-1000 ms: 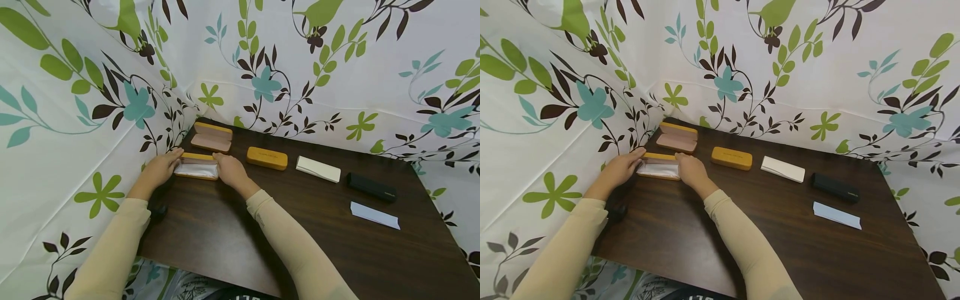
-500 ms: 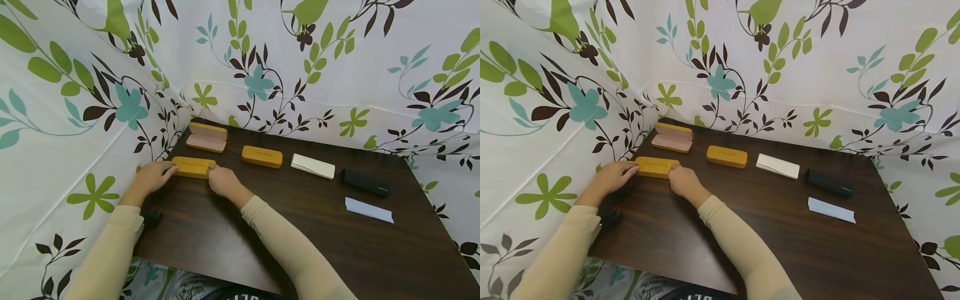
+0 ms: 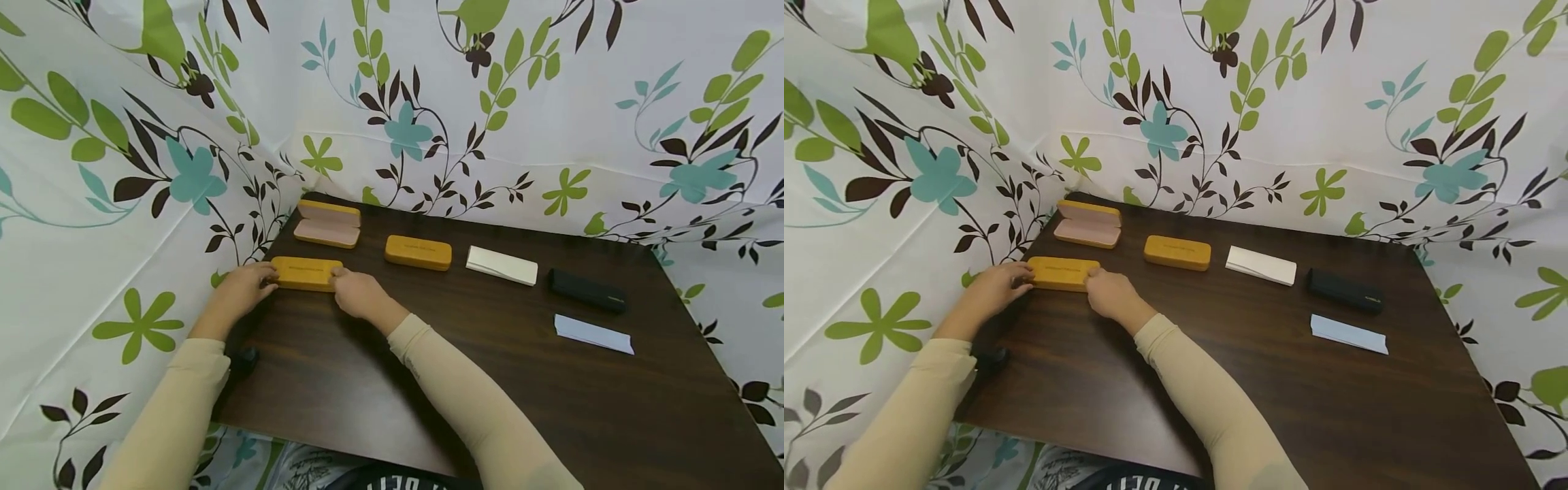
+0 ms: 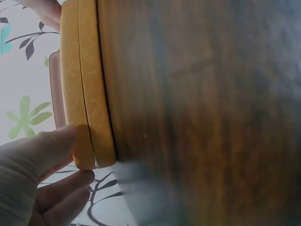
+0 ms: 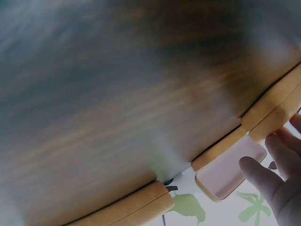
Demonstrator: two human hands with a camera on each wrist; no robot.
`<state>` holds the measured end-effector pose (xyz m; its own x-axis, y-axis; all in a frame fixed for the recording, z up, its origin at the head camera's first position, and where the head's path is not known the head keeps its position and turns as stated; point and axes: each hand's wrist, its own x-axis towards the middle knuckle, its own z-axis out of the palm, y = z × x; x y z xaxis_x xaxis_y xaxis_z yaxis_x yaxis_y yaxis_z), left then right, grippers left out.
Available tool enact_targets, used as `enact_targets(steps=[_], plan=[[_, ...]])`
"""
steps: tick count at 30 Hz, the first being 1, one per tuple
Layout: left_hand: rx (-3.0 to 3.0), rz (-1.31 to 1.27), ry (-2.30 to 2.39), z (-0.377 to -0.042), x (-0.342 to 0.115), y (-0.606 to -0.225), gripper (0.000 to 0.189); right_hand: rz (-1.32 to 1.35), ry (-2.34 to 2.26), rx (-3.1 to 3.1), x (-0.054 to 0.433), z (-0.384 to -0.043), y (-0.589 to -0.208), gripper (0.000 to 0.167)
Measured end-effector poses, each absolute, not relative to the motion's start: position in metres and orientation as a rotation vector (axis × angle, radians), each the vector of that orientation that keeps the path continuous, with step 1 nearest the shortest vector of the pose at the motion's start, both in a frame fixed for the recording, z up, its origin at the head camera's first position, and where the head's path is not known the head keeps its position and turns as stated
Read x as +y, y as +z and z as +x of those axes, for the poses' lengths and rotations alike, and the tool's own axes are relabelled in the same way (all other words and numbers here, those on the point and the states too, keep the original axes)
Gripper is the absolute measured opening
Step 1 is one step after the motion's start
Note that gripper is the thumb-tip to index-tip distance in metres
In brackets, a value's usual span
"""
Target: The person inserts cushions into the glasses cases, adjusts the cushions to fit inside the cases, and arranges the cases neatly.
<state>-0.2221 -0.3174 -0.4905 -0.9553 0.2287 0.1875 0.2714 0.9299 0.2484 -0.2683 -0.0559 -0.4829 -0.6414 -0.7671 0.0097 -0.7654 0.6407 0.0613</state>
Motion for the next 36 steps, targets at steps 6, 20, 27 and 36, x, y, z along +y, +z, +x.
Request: enact_targets(steps=[6, 20, 27, 36], plan=[[-3.063, -0.293, -0.545, -0.226, -0.312, -0.472, 0.034, 1.293, 0.046, -2.994, -0.038, -0.280, -0.477, 0.045], [-3.110, -0.489, -0.573, -0.253, -0.256, -0.449, 0.052, 1.104, 0.112, -3.069, 0.025, -0.295, -0.470, 0.046], [-3.100, -0.546, -0.556, -0.265, -0.224, -0.451, 0.053, 1.001, 0.142, -3.121, 0.055, -0.298, -0.468, 0.046], [-3.113, -0.604, -0.572, -0.285, -0.183, -0.452, 0.073, 0.874, 0.175, -3.106, 0.097, -0.307, -0.462, 0.045]])
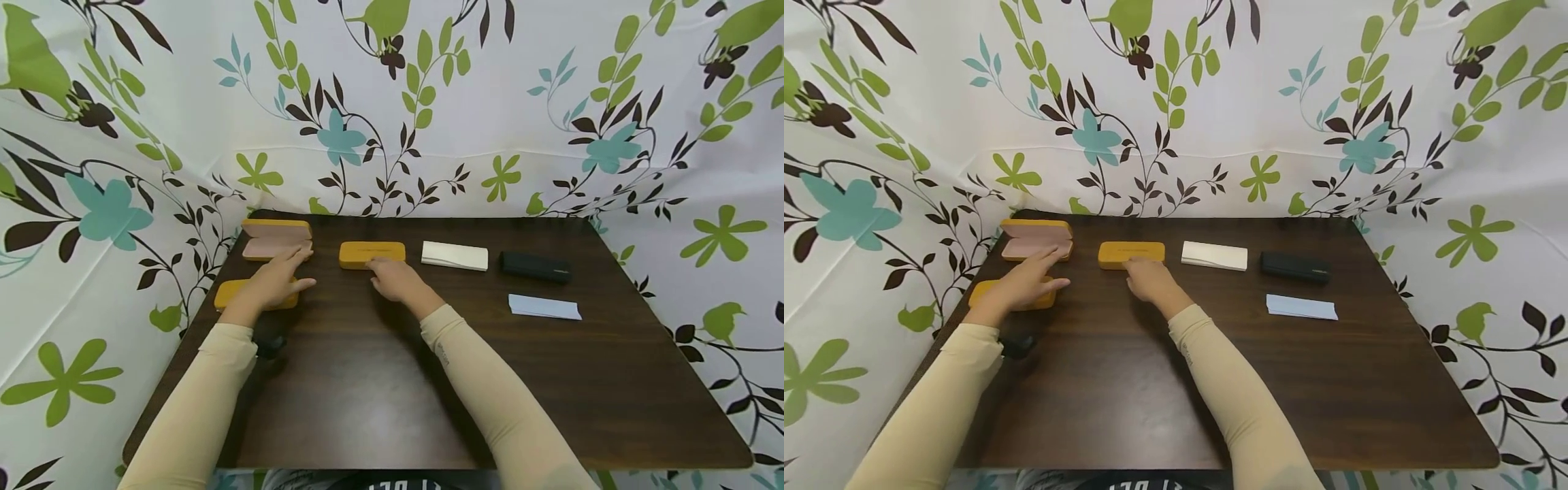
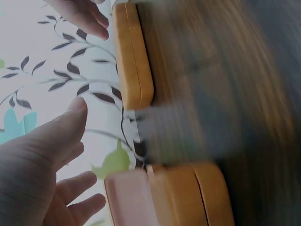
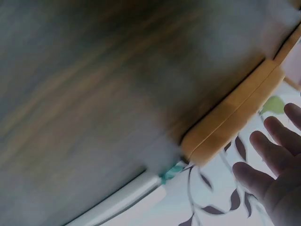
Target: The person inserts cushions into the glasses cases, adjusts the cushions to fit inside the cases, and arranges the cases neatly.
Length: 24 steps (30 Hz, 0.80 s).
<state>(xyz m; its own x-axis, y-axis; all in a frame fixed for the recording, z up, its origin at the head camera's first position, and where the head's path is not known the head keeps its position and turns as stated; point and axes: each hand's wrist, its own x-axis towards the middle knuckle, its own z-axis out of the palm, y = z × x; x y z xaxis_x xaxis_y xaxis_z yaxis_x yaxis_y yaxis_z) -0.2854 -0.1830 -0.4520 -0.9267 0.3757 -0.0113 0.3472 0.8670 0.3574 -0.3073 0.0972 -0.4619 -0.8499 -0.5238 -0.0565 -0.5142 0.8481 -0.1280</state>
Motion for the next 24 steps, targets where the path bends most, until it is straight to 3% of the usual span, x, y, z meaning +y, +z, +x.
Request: enact_targets(steps=[11, 24], plan=[[2.924, 0.689, 0.507, -0.305, -0.131, -0.447, 0.073, -0.625, -0.152, 2.962, 0.154, -0.317, -0.464, 0.046], [2.840, 0.801, 0.548, -0.324, -0.071, -0.453, 0.074, -0.455, -0.218, 2.942, 0.218, -0.303, -0.457, 0.049]])
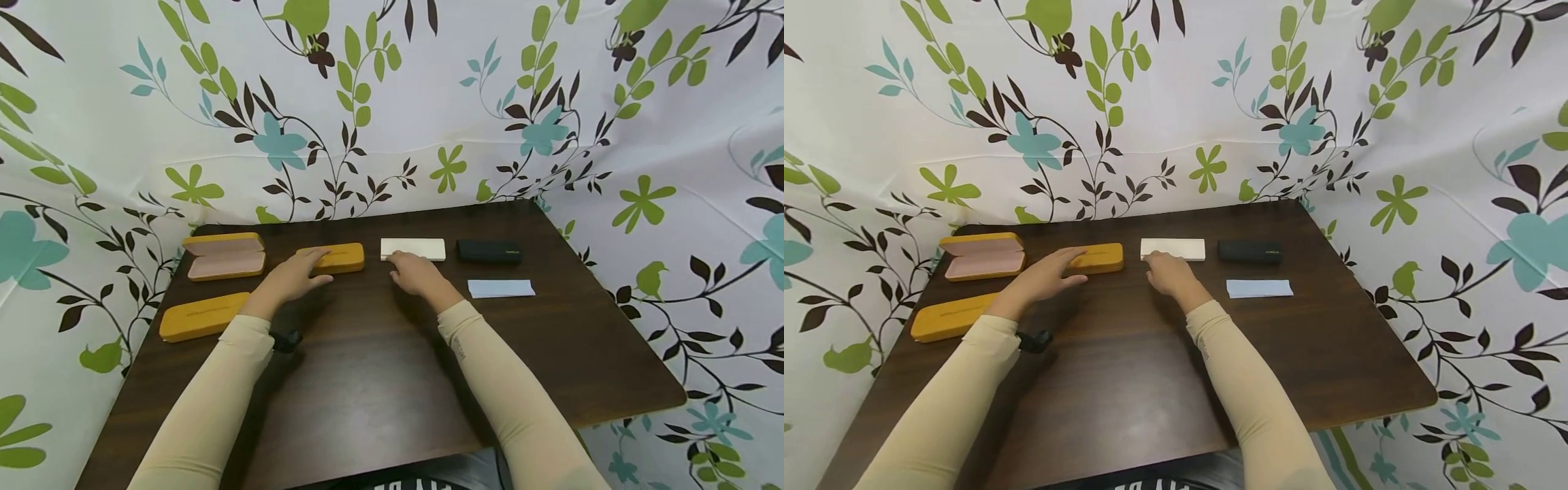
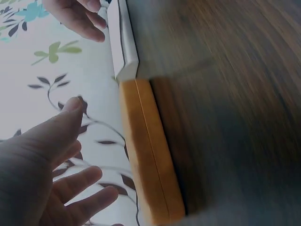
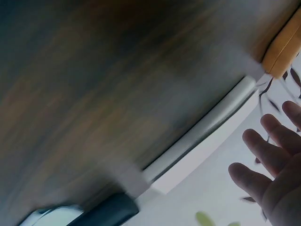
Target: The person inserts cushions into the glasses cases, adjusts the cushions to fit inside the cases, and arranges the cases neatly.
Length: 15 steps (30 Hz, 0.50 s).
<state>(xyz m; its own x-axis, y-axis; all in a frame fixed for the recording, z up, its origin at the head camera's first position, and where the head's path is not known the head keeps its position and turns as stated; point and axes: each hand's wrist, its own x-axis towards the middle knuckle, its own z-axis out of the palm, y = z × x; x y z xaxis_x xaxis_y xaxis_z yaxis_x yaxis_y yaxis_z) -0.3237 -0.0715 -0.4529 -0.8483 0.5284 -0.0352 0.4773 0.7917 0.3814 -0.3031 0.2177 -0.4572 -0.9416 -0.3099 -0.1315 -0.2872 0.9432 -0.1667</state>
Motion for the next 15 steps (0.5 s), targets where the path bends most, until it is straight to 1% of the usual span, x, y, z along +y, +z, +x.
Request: enact_targets(steps=[7, 15], plan=[[2.788, 0.858, 0.563, -0.329, -0.050, -0.454, 0.073, -0.372, -0.278, 2.969, 0.245, -0.294, -0.454, 0.048], [2.719, 0.981, 0.594, -0.332, -0.021, -0.456, 0.066, -0.232, -0.303, 3.015, 0.280, -0.284, -0.454, 0.045]])
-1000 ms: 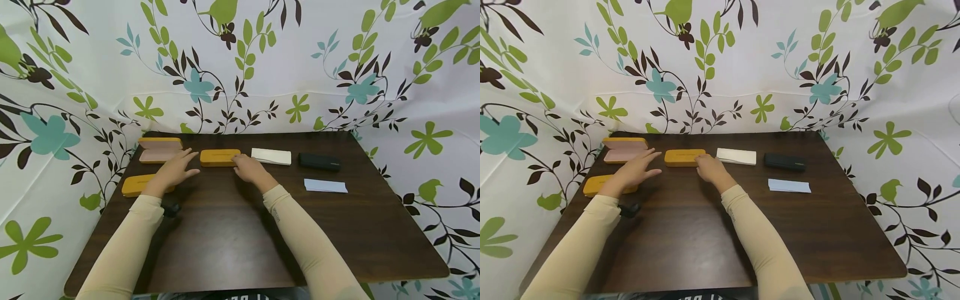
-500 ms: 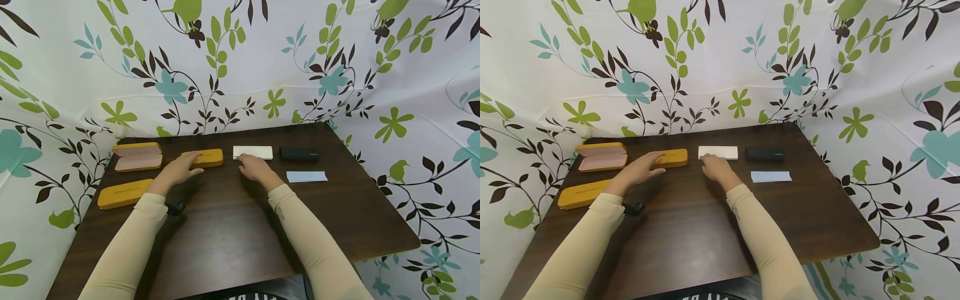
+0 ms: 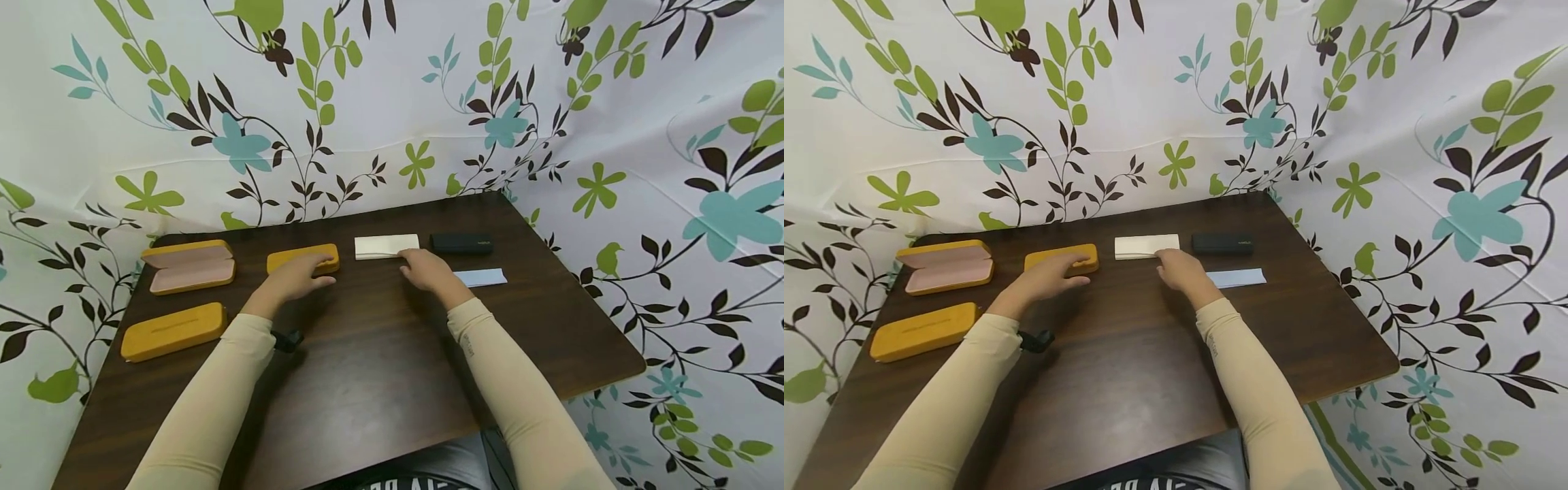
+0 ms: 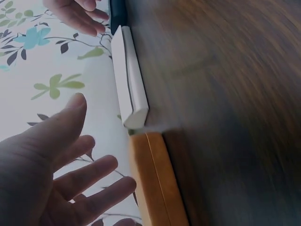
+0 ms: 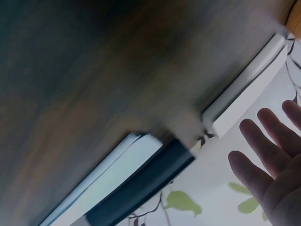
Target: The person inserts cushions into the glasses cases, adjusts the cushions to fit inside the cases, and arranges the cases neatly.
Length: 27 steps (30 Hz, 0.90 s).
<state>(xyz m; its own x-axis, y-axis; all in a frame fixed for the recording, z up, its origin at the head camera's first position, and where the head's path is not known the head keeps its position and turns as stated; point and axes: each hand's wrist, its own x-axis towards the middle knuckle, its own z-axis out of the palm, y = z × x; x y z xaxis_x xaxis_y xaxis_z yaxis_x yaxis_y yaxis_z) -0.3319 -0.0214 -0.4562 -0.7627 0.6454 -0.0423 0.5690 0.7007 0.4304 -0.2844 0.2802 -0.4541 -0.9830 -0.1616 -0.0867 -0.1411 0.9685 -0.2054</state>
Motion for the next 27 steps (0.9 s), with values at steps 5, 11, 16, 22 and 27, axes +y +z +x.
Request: enact_targets(steps=[5, 11, 16, 22, 27], plan=[[2.634, 0.991, 0.733, -0.332, -0.011, -0.456, 0.060, -0.162, -0.392, 3.001, 0.297, -0.281, -0.452, 0.046], [2.484, 0.991, 0.876, -0.331, -0.002, -0.458, 0.057, -0.116, -0.545, 2.957, 0.316, -0.273, -0.455, 0.045], [2.406, 0.984, 0.924, -0.331, 0.005, -0.461, 0.056, -0.087, -0.614, 2.943, 0.329, -0.268, -0.458, 0.043], [2.346, 0.989, 0.943, -0.332, 0.017, -0.464, 0.057, -0.079, -0.658, 2.939, 0.344, -0.262, -0.460, 0.043], [2.299, 0.965, 0.964, -0.332, 0.026, -0.465, 0.054, -0.048, -0.719, 2.909, 0.358, -0.257, -0.457, 0.046]])
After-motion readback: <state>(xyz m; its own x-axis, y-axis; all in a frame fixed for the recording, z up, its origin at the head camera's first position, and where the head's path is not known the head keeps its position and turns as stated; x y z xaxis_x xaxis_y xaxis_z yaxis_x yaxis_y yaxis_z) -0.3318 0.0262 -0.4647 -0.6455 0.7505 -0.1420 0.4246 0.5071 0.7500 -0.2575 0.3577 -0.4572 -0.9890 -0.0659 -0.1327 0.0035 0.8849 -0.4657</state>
